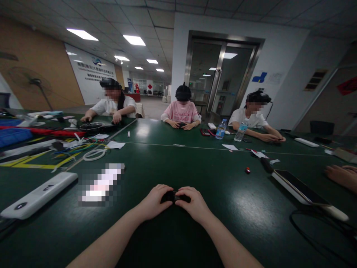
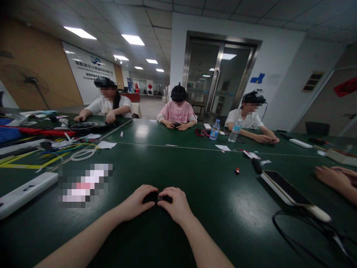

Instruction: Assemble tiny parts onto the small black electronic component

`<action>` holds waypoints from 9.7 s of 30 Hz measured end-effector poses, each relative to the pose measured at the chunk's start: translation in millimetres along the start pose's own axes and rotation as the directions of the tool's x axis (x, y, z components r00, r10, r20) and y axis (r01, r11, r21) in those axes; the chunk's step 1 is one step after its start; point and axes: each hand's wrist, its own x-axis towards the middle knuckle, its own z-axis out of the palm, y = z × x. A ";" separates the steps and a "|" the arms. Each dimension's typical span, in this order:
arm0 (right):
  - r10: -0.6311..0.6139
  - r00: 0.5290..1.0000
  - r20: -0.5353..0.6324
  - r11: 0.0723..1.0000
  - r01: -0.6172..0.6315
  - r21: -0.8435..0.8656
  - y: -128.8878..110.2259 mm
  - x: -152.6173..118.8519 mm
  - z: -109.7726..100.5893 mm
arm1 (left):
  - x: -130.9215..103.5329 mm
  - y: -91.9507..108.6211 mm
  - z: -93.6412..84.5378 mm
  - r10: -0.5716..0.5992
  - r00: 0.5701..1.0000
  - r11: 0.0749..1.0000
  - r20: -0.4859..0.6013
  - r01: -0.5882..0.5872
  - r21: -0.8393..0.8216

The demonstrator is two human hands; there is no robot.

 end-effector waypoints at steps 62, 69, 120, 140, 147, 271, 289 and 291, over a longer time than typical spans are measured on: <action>-0.079 0.992 0.094 0.980 0.060 0.188 -4.4 -3.6 -12.1 | -3.1 10.0 -7.7 -0.005 0.995 0.927 0.095 0.040 -0.374; -0.131 0.991 0.037 0.976 0.122 0.180 -3.3 -2.2 -8.0 | -1.1 3.9 -3.6 0.016 0.996 0.916 0.088 0.021 -0.401; -0.118 0.990 0.075 0.989 0.111 0.101 -7.1 -5.7 -11.8 | -2.5 6.2 -5.9 -0.031 0.989 0.925 0.146 0.083 -0.372; -0.128 0.989 0.078 0.986 0.118 0.119 -9.0 -6.3 -13.1 | -1.1 5.3 -4.1 -0.042 0.986 0.932 0.162 0.097 -0.349; -0.102 0.991 0.084 0.990 0.093 0.104 -7.5 -6.2 -12.6 | -2.2 9.8 -6.7 -0.041 0.986 0.928 0.163 0.098 -0.359; -0.050 0.985 0.167 0.998 0.043 0.050 -10.1 -6.1 -10.8 | -2.1 11.1 -4.9 -0.035 0.989 0.954 0.147 0.077 -0.291; -0.038 0.981 0.188 0.998 0.029 0.052 -9.2 -5.3 -10.4 | -1.8 9.7 -4.3 -0.047 0.988 0.957 0.149 0.087 -0.277; -0.031 0.980 0.196 0.999 0.023 0.043 -10.9 -5.5 -11.5 | -1.9 10.3 -4.9 -0.046 0.987 0.955 0.153 0.088 -0.282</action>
